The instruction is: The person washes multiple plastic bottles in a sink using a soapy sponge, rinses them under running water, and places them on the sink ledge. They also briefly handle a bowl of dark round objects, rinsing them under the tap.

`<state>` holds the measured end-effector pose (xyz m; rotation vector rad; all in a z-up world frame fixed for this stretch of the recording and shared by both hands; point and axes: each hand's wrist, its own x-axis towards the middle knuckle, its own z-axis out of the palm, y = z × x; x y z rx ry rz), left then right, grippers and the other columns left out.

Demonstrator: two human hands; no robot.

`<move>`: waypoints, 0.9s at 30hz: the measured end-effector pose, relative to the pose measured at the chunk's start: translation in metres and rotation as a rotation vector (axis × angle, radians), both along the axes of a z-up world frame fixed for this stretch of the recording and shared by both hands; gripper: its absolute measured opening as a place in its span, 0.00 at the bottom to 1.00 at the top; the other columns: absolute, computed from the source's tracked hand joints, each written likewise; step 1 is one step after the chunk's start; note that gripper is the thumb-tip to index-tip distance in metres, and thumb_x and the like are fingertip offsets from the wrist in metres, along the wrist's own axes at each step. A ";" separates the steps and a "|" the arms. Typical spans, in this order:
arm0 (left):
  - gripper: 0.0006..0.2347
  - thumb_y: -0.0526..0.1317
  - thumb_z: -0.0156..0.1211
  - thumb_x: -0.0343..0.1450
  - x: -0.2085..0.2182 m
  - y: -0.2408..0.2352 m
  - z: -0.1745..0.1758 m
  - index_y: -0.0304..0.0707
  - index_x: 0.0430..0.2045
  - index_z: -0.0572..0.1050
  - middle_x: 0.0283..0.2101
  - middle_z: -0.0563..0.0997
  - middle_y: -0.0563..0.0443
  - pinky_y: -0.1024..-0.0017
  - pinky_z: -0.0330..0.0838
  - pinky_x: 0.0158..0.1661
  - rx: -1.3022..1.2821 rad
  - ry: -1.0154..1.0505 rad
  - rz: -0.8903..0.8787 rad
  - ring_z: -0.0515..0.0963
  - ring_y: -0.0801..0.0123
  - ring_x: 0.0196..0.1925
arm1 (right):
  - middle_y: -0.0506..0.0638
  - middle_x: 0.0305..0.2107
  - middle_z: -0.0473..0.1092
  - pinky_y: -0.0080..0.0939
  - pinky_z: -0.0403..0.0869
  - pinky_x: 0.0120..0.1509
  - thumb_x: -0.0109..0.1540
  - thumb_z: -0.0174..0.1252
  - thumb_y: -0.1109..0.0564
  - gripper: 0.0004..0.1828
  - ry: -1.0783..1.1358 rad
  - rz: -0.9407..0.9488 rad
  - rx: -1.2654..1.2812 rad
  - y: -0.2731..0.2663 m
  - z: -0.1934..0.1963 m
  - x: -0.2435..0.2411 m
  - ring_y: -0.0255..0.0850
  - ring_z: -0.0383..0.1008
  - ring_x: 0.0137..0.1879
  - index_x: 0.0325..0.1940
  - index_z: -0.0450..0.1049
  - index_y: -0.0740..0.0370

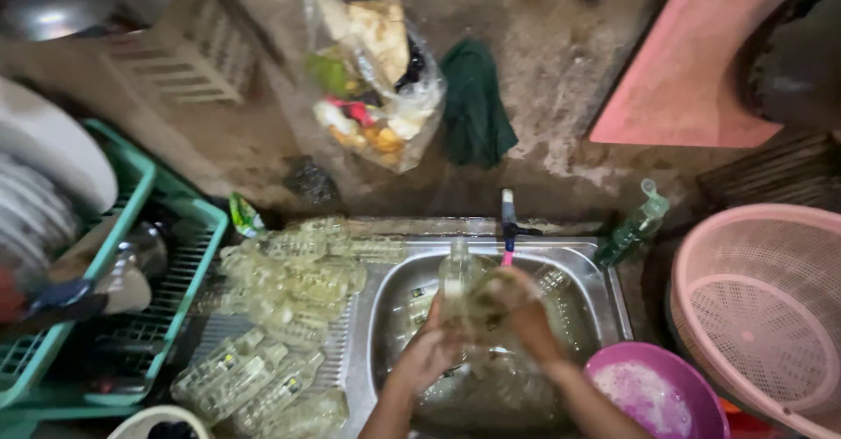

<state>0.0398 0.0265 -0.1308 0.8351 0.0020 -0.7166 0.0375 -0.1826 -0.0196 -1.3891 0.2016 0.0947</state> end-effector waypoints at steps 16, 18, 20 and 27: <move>0.23 0.43 0.42 0.80 -0.031 -0.030 0.110 0.49 0.74 0.53 0.75 0.62 0.38 0.54 0.68 0.67 0.408 -0.600 0.326 0.71 0.52 0.71 | 0.57 0.51 0.71 0.53 0.73 0.52 0.65 0.52 0.46 0.25 0.064 -0.161 0.251 0.039 0.033 0.023 0.50 0.71 0.54 0.62 0.69 0.62; 0.25 0.38 0.41 0.79 -0.029 -0.031 0.109 0.49 0.75 0.49 0.73 0.65 0.34 0.59 0.71 0.63 0.305 -0.552 0.391 0.73 0.52 0.68 | 0.56 0.53 0.71 0.52 0.70 0.58 0.65 0.53 0.49 0.25 -0.141 -0.189 -0.034 0.049 0.031 0.000 0.49 0.70 0.58 0.64 0.69 0.62; 0.28 0.33 0.39 0.79 -0.026 -0.031 0.111 0.50 0.77 0.45 0.70 0.68 0.30 0.63 0.74 0.60 0.201 -0.500 0.452 0.75 0.53 0.64 | 0.58 0.57 0.71 0.50 0.64 0.70 0.64 0.58 0.55 0.25 -0.616 -0.170 -0.533 0.061 0.028 -0.025 0.49 0.69 0.66 0.65 0.68 0.65; 0.34 0.26 0.46 0.76 -0.046 -0.026 0.142 0.48 0.77 0.39 0.77 0.40 0.38 0.62 0.81 0.51 0.481 -0.905 0.292 0.58 0.52 0.72 | 0.61 0.54 0.71 0.48 0.73 0.60 0.60 0.59 0.51 0.28 -0.316 -0.143 -0.226 0.031 0.048 0.024 0.50 0.73 0.57 0.63 0.69 0.63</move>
